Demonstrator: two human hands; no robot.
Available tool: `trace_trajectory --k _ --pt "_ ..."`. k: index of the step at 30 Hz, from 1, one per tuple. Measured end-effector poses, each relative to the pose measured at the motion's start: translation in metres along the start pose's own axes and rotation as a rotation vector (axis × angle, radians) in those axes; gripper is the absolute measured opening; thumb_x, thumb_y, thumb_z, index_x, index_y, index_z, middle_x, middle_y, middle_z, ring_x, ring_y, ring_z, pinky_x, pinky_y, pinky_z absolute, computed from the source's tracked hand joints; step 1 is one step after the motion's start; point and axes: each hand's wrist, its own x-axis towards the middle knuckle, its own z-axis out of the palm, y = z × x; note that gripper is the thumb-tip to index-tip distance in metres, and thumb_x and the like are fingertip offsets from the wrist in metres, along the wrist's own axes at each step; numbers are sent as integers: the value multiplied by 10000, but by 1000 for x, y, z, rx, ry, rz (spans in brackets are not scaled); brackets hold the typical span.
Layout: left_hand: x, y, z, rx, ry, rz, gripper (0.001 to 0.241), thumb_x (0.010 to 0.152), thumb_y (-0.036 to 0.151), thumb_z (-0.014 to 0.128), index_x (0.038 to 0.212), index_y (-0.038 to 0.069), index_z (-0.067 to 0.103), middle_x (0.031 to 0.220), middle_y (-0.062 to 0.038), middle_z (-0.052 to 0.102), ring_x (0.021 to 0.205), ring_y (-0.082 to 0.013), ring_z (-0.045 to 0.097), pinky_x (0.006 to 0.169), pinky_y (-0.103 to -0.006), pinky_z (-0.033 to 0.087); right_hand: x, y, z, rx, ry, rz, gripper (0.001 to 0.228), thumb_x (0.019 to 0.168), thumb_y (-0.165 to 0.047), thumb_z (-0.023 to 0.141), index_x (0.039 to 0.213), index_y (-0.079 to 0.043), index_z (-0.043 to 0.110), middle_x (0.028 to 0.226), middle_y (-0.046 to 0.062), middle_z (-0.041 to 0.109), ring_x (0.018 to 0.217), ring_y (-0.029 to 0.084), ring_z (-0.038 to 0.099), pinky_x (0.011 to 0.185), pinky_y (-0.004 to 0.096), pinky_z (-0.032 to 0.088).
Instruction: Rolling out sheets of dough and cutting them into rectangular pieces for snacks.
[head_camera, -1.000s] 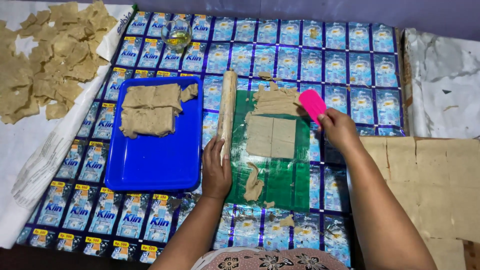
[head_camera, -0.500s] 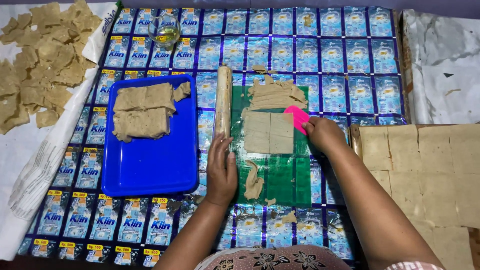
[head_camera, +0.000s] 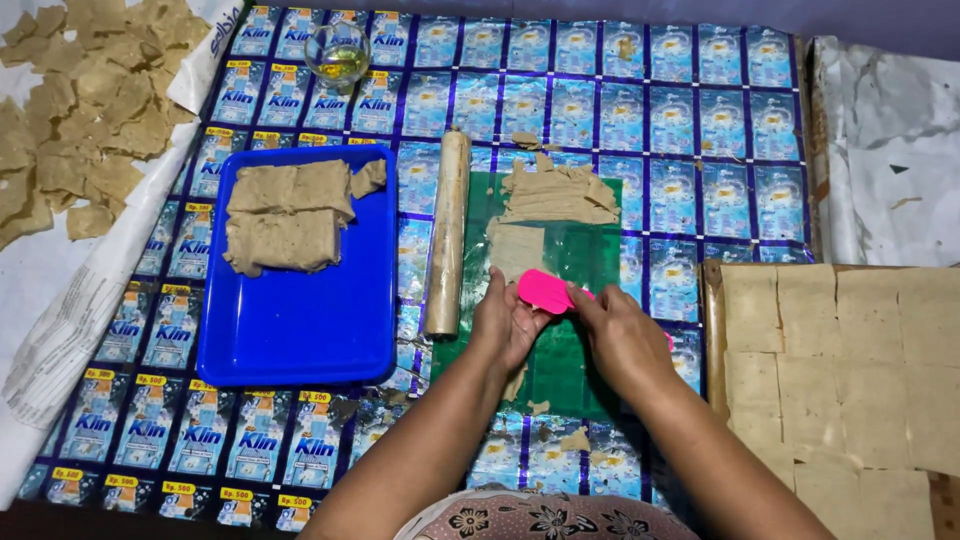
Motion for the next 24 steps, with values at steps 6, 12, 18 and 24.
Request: trace_trajectory --k 6,12,18,24 --pt "-9 0 -2 -39 -25 32 809 1034 655 280 1375 -31 540 1321 -206 673 1218 -330 665 1011 -456 537 -22 39 27 150 167 167 464 925 -108 669 1385 -169 652 987 185 644 883 377 659 746 485 544" --pt "-63 25 18 181 -1 127 718 1008 604 335 1402 30 509 1343 -144 665 1236 -316 655 998 -477 556 -28 46 28 43 291 151 385 875 -155 721 1255 -97 691 1091 223 657 1007 410 647 831 480 524" --pt "-112 39 40 561 55 150 750 996 631 365 1374 17 575 1222 -115 719 1049 -246 735 844 -387 610 -28 59 52 609 298 179 277 1021 -249 598 1186 -57 711 1163 158 709 1108 325 672 963 406 524" --pt "-115 35 55 682 -237 -131 799 1018 671 331 1264 -2 684 1084 -82 765 896 -151 748 730 -303 613 -51 59 67 2161 -286 378 629 1106 -510 439 1260 55 669 1111 160 707 998 246 689 877 405 545"
